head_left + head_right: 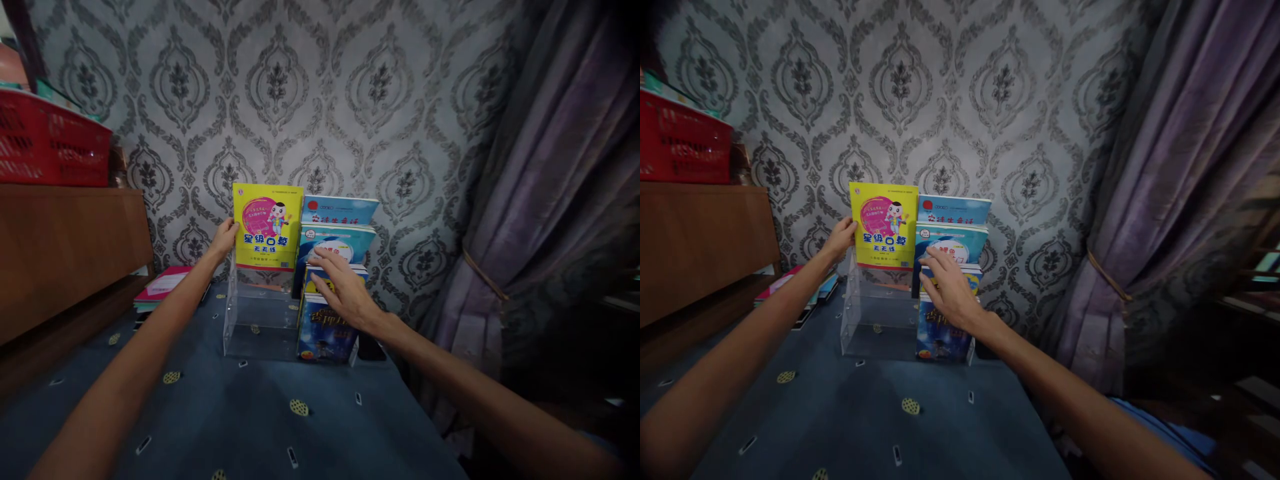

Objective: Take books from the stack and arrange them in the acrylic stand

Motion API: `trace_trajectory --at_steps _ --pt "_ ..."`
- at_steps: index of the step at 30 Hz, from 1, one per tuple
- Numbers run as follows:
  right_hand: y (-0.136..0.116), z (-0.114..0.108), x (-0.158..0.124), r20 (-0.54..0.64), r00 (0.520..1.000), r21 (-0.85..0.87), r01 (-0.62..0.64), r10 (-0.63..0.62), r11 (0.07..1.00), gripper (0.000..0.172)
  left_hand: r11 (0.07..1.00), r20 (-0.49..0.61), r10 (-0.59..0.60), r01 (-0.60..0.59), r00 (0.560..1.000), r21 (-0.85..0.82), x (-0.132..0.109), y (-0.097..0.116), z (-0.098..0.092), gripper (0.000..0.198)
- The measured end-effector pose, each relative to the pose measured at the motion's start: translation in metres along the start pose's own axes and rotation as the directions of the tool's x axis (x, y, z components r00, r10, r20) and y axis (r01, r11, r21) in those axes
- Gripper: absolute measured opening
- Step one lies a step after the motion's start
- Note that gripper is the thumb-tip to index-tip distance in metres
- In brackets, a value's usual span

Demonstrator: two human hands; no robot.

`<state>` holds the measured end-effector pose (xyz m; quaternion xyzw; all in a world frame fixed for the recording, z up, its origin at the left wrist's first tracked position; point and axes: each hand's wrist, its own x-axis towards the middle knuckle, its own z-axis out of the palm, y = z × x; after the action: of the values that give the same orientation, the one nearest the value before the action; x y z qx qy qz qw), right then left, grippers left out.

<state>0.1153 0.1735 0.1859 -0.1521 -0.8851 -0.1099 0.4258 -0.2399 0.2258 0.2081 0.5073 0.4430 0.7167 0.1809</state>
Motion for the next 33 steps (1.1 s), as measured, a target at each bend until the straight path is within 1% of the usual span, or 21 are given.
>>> trace_trajectory --at_steps 6,16,21,26,33 --pt "-0.005 0.006 -0.006 0.022 1.0 0.024 -0.012 0.012 1.0 0.029 1.0 0.026 -0.006 0.006 1.0 -0.011 -0.004 0.004 -0.001 0.022" --pt "-0.011 0.015 -0.014 0.068 0.997 0.097 -0.041 0.034 0.994 0.03 0.999 0.038 0.008 -0.006 0.999 -0.036 -0.011 0.007 0.0 0.022" --pt "-0.014 0.018 -0.015 0.078 0.996 0.12 -0.057 0.048 0.991 0.031 0.999 0.042 0.012 -0.01 0.999 -0.04 -0.012 0.007 -0.001 0.022" --pt "-0.017 0.021 -0.015 0.085 0.995 0.118 -0.068 0.058 0.991 0.031 1.0 0.053 0.012 -0.01 0.999 -0.029 -0.011 0.007 -0.002 0.027" --pt "-0.021 0.029 -0.019 0.104 0.993 0.137 -0.074 0.06 0.988 0.03 1.0 0.061 0.007 -0.007 0.998 -0.013 -0.012 0.007 -0.003 0.03"
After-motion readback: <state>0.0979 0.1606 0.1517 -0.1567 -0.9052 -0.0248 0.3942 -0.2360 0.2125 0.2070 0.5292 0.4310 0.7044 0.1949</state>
